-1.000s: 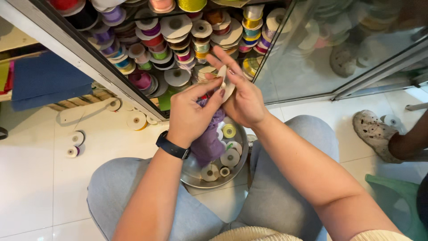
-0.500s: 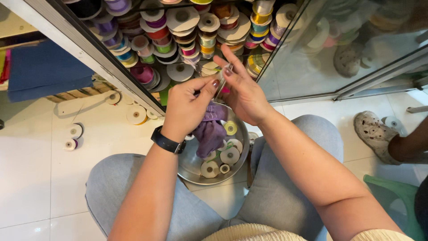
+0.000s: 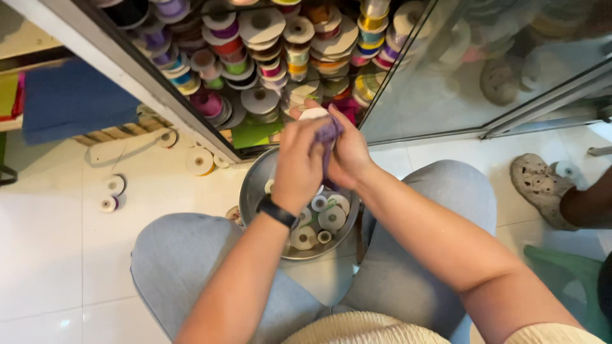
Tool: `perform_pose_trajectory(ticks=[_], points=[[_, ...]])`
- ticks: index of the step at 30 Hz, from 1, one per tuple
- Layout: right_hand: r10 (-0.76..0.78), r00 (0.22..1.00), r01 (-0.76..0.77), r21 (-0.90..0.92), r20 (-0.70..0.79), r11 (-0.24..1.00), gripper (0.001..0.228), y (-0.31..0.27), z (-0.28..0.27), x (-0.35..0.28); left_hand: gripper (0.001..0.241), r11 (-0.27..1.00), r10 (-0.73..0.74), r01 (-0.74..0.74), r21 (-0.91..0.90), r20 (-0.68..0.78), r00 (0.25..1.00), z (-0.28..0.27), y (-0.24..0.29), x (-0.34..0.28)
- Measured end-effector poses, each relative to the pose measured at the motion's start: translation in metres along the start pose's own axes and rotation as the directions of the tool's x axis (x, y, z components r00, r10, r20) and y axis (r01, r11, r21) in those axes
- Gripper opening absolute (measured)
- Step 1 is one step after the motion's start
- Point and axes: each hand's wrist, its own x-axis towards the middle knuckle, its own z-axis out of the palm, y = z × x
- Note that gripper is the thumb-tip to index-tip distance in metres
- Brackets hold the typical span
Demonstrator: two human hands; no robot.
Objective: The person sits on the floor and wipes multiple ribbon spools with a purple cloth. They pick up spools from a glass cabinet and the floor, wipe them, and place them into a metal bowl.
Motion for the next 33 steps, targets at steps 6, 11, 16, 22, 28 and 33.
perform_pose_trajectory(ticks=[6,11,16,22,28,33], points=[[0.008,1.0,-0.009,-0.107,-0.012,0.994,0.054,0.003,0.028,-0.03,0.041,0.997,0.069,-0.07,0.025,0.056,0.996,-0.003,0.003,-0.018],[0.024,1.0,-0.024,-0.12,0.004,0.993,0.052,0.015,-0.023,-0.002,0.049,0.999,0.001,-0.003,0.055,0.043,0.999,-0.019,-0.026,-0.012],[-0.032,0.995,0.009,-0.23,-0.096,0.973,0.039,0.025,-0.014,-0.016,0.044,0.992,-0.006,0.005,0.13,0.013,1.0,-0.01,-0.012,-0.025],[-0.11,0.972,0.118,0.026,-0.209,0.993,0.046,-0.008,-0.053,-0.002,0.042,0.99,-0.048,0.028,0.139,0.14,0.989,-0.01,-0.027,-0.022],[-0.24,0.925,0.145,-0.311,-0.294,0.939,0.032,0.03,-0.106,0.019,0.047,0.912,-0.38,0.395,-0.115,0.13,0.916,-0.007,-0.012,-0.021],[-0.068,0.985,0.054,-0.094,-0.159,0.994,0.066,0.044,-0.033,-0.022,0.049,0.953,-0.3,0.301,-0.027,0.047,0.953,0.008,-0.02,-0.025]])
